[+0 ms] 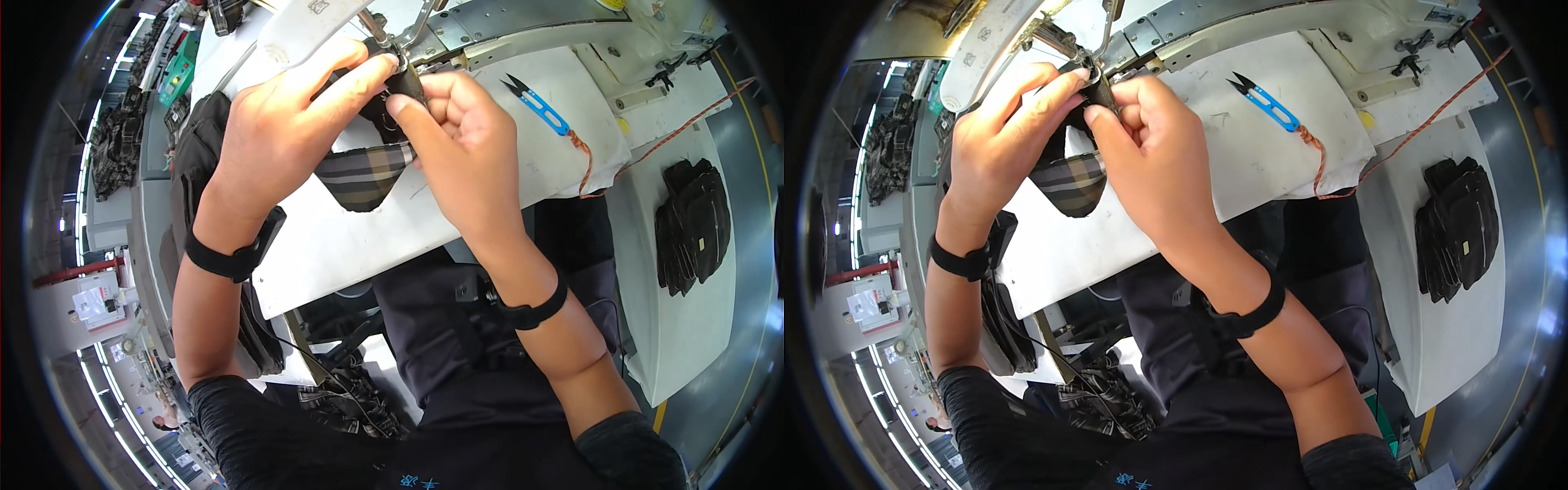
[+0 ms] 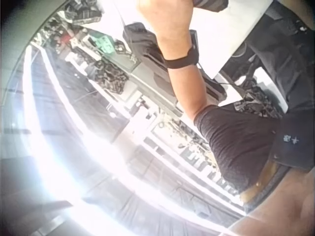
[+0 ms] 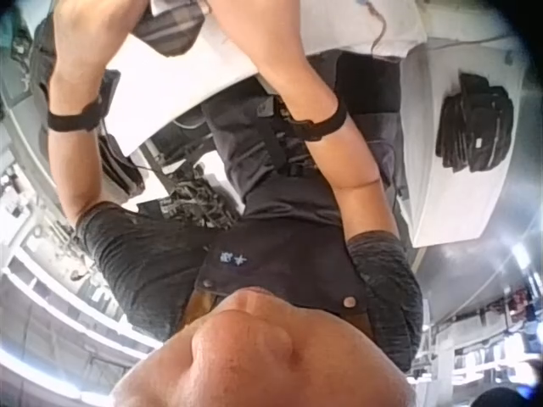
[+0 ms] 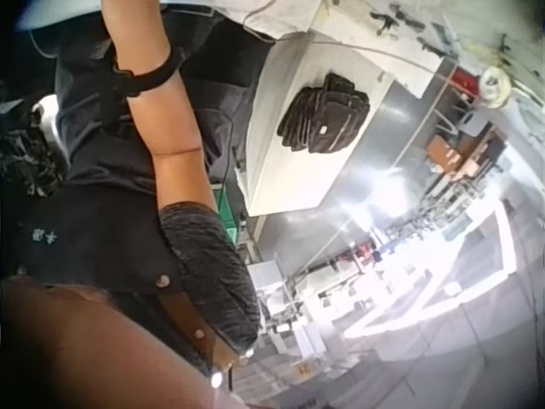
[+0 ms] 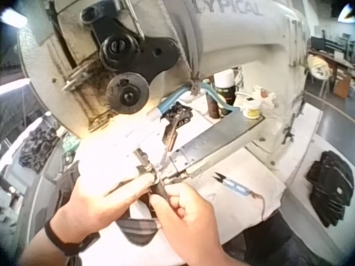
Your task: Sewing a plaid fabric lining onto a synthetic bag component using a sewing machine.
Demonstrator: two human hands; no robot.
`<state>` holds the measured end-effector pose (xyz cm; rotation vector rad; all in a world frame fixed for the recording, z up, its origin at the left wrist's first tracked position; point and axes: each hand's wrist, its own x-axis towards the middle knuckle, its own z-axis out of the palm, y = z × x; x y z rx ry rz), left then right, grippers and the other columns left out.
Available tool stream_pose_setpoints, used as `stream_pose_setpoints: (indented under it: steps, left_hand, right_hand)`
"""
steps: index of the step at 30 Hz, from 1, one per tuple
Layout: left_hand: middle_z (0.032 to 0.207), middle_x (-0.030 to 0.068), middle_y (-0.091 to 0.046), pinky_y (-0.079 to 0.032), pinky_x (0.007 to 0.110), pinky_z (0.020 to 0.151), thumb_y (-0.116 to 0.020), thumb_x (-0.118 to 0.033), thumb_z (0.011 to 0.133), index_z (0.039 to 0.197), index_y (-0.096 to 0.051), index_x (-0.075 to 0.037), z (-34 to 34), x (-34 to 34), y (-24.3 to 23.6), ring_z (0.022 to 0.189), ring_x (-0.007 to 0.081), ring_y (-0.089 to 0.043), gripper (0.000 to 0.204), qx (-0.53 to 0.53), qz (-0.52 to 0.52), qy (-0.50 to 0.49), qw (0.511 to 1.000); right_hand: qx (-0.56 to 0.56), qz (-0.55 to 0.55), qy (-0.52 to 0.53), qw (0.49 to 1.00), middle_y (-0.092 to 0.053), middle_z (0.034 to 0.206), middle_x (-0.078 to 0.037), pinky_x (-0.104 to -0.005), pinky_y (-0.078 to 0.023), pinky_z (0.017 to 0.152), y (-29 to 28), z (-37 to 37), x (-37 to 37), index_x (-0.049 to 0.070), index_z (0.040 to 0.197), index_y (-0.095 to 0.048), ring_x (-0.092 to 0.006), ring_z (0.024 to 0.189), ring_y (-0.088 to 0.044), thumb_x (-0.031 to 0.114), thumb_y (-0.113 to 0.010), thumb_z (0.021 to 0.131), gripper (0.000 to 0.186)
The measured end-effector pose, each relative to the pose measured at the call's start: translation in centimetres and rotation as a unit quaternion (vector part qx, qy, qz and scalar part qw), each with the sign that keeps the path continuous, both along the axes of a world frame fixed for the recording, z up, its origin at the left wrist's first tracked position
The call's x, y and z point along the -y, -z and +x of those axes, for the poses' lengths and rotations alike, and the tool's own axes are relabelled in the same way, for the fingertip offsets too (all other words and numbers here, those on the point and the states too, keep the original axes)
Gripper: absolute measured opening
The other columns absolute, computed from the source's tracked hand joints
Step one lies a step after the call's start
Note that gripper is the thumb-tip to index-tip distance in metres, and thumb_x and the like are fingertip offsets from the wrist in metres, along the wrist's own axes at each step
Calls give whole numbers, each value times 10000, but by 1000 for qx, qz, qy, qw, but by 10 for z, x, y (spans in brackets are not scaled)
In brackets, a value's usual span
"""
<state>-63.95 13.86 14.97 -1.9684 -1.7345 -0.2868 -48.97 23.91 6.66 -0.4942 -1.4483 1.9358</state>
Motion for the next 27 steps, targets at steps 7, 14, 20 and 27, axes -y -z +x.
stream_pose_setpoints:
  steps: [7,14,20,27]
  left_hand:
    - [1036,123,-734,-598,316,728,-793,62,784,1173,-776,-17,2,3,-10,856,244,-737,398,13,-58,21,998]
    - [994,23,-730,-544,338,626,-754,-35,868,1068,-743,-76,15,1,2,721,230,-697,205,97,6,-7,995]
    - [997,101,-742,-574,300,738,-802,38,873,1057,-776,-2,32,-3,5,850,223,-725,190,136,-2,-91,986]
    - [937,107,-757,-556,313,742,-769,3,900,1047,-791,-18,52,-10,16,812,239,-715,150,231,76,-151,958]
  right_hand:
    - [-58,-36,-25,997,-737,935,-25,-218,-516,648,10,3,3,-27,1210,-657,-25,779,-622,99,-680,1043,210]
    - [-87,-63,-43,993,-658,827,6,-215,-507,600,15,0,1,-10,1161,-617,-14,686,-573,100,-681,1032,181]
    - [-118,-84,-53,988,-688,867,-3,-210,-509,610,18,1,-6,-8,1153,-624,-12,723,-589,96,-670,1040,161]
    - [-121,-67,-59,989,-694,873,4,-183,-476,635,16,-2,-11,-13,1123,-638,-5,747,-588,73,-663,1042,121]
